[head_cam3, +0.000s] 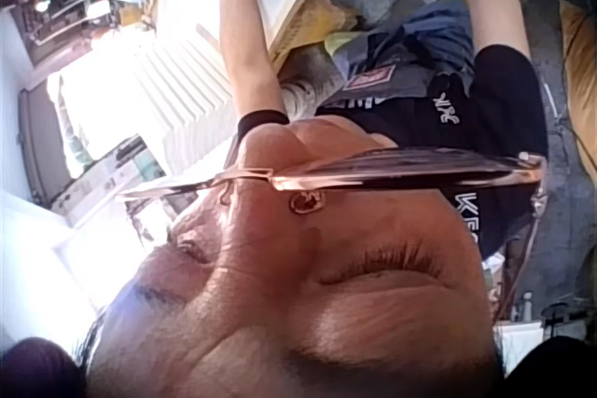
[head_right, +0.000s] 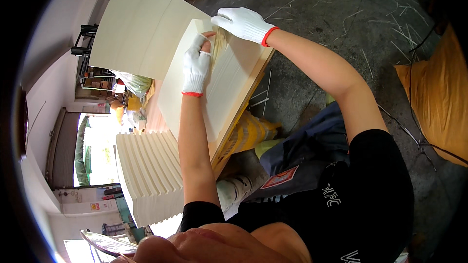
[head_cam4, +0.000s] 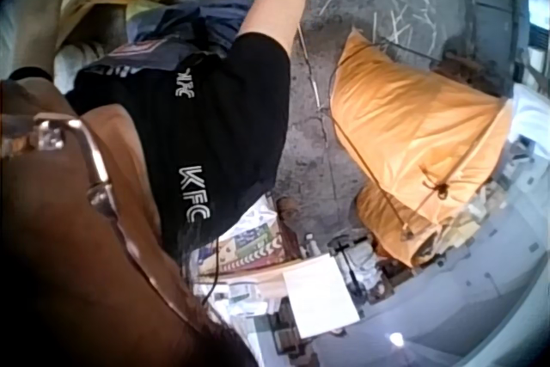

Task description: The person applies glue to the side edges of white paper stacks using a brush and then aligns the stacks on a wooden workbench.

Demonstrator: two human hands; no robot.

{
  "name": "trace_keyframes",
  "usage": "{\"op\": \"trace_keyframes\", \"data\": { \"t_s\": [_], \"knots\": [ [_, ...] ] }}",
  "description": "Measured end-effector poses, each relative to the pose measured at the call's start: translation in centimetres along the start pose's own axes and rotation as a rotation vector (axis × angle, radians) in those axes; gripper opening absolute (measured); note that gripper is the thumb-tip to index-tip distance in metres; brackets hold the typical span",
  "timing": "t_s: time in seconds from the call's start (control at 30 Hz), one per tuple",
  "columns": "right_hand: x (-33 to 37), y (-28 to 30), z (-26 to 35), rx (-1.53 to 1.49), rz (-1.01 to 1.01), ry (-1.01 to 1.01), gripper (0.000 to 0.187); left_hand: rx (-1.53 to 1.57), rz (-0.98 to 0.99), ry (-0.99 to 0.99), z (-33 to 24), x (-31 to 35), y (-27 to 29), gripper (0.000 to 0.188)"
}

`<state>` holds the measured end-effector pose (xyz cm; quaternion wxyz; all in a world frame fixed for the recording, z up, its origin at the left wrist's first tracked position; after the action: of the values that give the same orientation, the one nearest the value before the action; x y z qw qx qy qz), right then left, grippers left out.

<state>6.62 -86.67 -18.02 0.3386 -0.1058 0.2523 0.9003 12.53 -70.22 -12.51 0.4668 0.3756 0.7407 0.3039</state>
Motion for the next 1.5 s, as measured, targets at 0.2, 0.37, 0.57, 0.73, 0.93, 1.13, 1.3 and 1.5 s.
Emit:
{"op": "trace_keyframes", "data": {
  "t_s": [0.2, 0.37, 0.57, 0.73, 0.93, 1.13, 1.3, 1.5],
  "knots": [
    [1.4, -0.2, 0.3, -0.072, -0.071, -0.015, 0.039, 0.116, 0.012, 0.172, 1.5, 0.3, -0.8, 0.029],
    [1.4, -0.2, 0.0, -0.066, -0.092, 0.005, 0.039, -0.005, 0.041, 0.122, 0.4, 0.0, -0.5, 0.040],
    [1.5, -0.2, 0.1, -0.070, -0.106, 0.006, 0.041, 0.020, 0.035, 0.094, 0.5, 0.0, -0.4, 0.038],
    [1.6, -0.1, 0.5, -0.052, -0.085, -0.021, 0.042, 0.127, -0.025, 0.136, 0.6, 0.2, -0.4, 0.032],
    [1.6, 0.0, 0.4, -0.044, -0.111, -0.004, 0.037, 0.059, 0.071, 0.164, 0.3, 0.2, -0.4, 0.032],
    [1.4, -0.4, 0.3, -0.052, -0.117, 0.008, 0.035, -0.009, 0.043, 0.061, 0.8, 0.1, -0.5, 0.035],
    [1.5, -0.3, 0.2, -0.053, -0.117, -0.013, 0.037, -0.009, 0.073, 0.067, 1.1, 0.0, -0.6, 0.034],
    [1.4, 0.0, 0.2, -0.058, -0.113, -0.017, 0.038, 0.010, 0.003, 0.079, 0.2, 0.1, -0.5, 0.029]
  ]
}}
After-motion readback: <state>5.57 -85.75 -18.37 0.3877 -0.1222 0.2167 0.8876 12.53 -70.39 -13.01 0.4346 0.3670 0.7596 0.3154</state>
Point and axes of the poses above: each hand's wrist, its own x-axis away from the middle knuckle, its own y-axis out of the back of the hand, z = x × y, the point moved 5 cm from there along -x, towards the middle knuckle, and after that the axes turned 11 degrees about -y, right-handed, at the moved point
